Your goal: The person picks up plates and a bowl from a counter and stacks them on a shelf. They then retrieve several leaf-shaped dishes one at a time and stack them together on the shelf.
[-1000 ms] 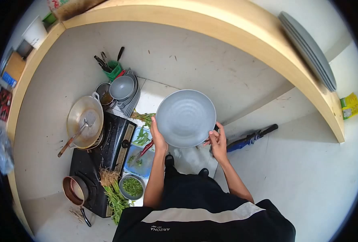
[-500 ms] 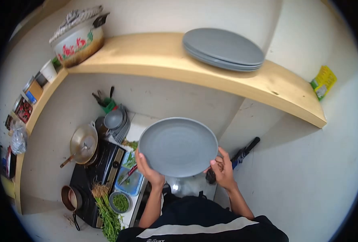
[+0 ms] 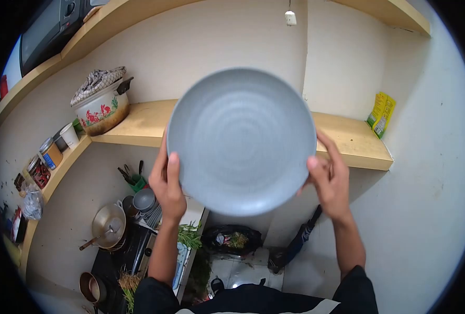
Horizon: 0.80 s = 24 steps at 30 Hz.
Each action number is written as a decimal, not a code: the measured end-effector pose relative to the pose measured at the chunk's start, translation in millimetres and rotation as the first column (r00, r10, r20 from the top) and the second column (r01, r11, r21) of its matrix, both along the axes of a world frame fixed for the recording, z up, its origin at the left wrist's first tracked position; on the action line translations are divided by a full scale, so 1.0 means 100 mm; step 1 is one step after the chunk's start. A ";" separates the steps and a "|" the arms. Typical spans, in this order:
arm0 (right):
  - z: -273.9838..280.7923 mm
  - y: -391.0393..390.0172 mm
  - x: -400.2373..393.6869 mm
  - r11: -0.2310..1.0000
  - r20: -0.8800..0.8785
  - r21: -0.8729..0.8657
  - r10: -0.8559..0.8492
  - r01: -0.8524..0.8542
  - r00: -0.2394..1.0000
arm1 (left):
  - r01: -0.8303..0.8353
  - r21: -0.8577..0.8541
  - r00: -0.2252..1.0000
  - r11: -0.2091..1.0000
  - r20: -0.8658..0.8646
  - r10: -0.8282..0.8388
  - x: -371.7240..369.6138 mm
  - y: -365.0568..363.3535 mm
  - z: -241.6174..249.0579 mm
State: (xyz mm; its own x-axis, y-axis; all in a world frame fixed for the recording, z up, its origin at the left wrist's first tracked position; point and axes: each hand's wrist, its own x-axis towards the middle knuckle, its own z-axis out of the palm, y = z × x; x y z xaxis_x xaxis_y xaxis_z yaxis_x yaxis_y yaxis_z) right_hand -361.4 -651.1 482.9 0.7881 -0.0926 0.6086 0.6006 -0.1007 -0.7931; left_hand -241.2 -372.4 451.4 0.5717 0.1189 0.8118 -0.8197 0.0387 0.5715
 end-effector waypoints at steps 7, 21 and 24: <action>0.69 -0.22 0.86 0.988 0.064 -0.043 -0.143 0.146 0.988 | 0.056 0.166 0.975 0.985 -0.219 -0.018 0.72 -0.17 0.85; 0.70 -0.47 1.59 0.848 -0.182 -0.384 -0.457 0.364 0.871 | 0.033 0.746 0.961 0.665 -0.207 0.184 1.72 -0.15 0.99; 0.68 -0.47 1.59 0.799 -0.185 -0.448 -0.522 0.401 0.833 | 0.038 0.752 0.962 0.658 -0.206 0.181 1.75 -0.18 1.01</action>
